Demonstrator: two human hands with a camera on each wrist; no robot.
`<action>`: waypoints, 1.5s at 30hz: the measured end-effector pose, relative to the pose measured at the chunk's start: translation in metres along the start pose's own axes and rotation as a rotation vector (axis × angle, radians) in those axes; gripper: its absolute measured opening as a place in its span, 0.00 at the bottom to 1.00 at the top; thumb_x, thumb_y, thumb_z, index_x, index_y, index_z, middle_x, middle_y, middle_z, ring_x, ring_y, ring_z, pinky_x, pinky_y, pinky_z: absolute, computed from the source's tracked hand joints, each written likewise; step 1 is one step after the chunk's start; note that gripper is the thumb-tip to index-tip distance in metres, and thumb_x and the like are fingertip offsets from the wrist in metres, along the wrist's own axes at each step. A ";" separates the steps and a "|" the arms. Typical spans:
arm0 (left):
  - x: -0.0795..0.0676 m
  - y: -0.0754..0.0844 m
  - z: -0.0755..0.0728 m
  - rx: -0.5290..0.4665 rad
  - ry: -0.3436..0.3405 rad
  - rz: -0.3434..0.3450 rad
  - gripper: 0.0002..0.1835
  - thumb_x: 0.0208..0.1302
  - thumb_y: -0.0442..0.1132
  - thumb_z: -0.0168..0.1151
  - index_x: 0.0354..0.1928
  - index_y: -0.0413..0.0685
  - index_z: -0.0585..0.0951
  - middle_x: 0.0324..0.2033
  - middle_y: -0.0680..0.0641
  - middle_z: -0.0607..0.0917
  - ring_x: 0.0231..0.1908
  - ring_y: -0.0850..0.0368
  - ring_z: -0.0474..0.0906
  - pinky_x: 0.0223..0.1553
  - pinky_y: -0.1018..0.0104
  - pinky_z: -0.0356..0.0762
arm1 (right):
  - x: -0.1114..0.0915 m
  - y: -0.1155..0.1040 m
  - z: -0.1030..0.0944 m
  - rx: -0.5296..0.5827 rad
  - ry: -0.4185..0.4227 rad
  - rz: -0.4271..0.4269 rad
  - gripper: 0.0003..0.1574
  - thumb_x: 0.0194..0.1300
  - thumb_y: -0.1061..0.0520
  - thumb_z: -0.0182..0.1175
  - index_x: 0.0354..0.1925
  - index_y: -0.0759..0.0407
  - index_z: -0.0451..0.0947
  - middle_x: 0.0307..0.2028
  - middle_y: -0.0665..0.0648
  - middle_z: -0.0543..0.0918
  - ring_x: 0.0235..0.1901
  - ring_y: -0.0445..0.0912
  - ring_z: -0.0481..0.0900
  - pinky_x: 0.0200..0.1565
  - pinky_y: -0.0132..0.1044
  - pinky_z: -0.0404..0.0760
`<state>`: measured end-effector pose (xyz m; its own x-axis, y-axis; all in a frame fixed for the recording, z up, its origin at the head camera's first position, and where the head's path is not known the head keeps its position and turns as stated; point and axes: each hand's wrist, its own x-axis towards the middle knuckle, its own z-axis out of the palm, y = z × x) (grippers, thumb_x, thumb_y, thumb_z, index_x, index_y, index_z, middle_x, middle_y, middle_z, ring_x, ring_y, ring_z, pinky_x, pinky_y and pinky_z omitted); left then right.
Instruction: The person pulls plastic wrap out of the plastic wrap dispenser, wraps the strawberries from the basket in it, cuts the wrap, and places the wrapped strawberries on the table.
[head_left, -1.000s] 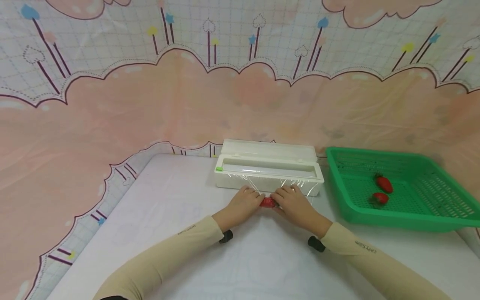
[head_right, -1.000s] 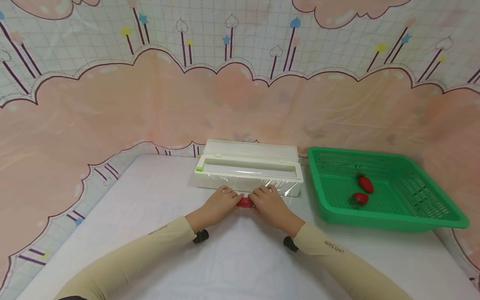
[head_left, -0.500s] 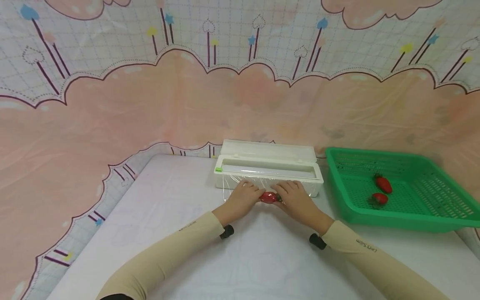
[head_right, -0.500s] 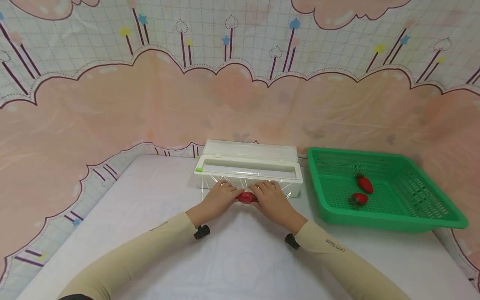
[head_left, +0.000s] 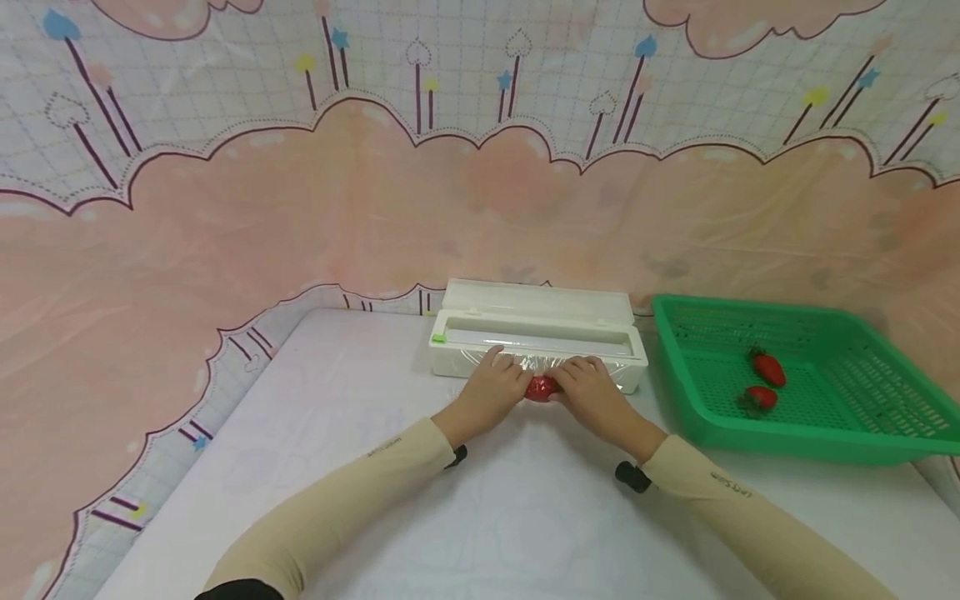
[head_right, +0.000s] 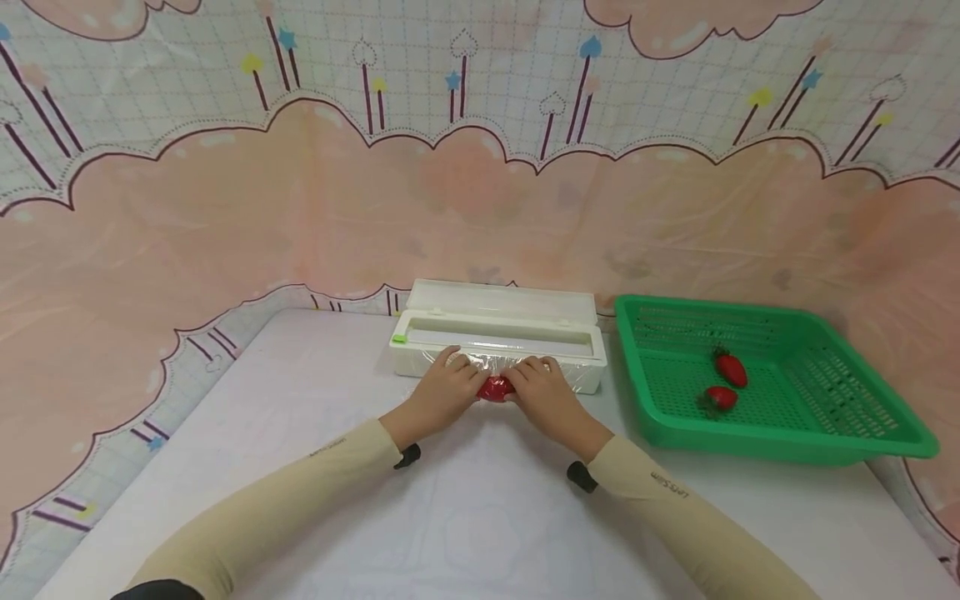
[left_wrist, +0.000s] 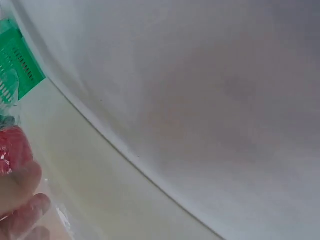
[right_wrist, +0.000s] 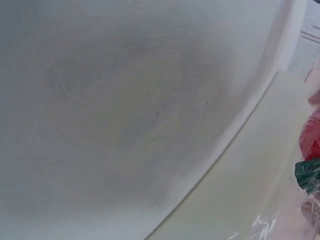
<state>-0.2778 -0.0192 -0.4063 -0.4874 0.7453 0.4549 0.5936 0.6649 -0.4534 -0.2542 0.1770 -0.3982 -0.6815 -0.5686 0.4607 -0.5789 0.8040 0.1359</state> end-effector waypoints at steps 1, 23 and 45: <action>0.000 0.000 0.001 0.018 0.011 0.000 0.17 0.54 0.47 0.67 0.46 0.52 0.81 0.37 0.54 0.86 0.42 0.59 0.79 0.58 0.57 0.69 | 0.000 0.001 0.000 -0.007 -0.002 -0.004 0.24 0.52 0.51 0.69 0.47 0.58 0.77 0.39 0.55 0.84 0.44 0.50 0.78 0.50 0.50 0.74; 0.002 -0.023 0.014 -0.065 -0.135 0.162 0.12 0.60 0.38 0.61 0.46 0.49 0.79 0.41 0.52 0.84 0.45 0.57 0.80 0.54 0.62 0.74 | 0.013 0.017 0.016 -0.162 -0.007 -0.237 0.25 0.47 0.51 0.73 0.41 0.59 0.78 0.36 0.55 0.85 0.38 0.48 0.81 0.40 0.41 0.78; -0.004 -0.025 0.024 0.000 -0.247 0.270 0.11 0.62 0.38 0.56 0.44 0.57 0.82 0.38 0.55 0.84 0.41 0.59 0.78 0.49 0.66 0.72 | 0.011 0.018 0.024 -0.109 -0.167 -0.284 0.19 0.57 0.60 0.63 0.49 0.58 0.78 0.44 0.56 0.84 0.47 0.49 0.81 0.50 0.44 0.77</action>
<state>-0.3064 -0.0376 -0.4147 -0.4532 0.8834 0.1195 0.7222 0.4425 -0.5316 -0.2833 0.1813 -0.4114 -0.5691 -0.7858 0.2422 -0.7108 0.6182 0.3355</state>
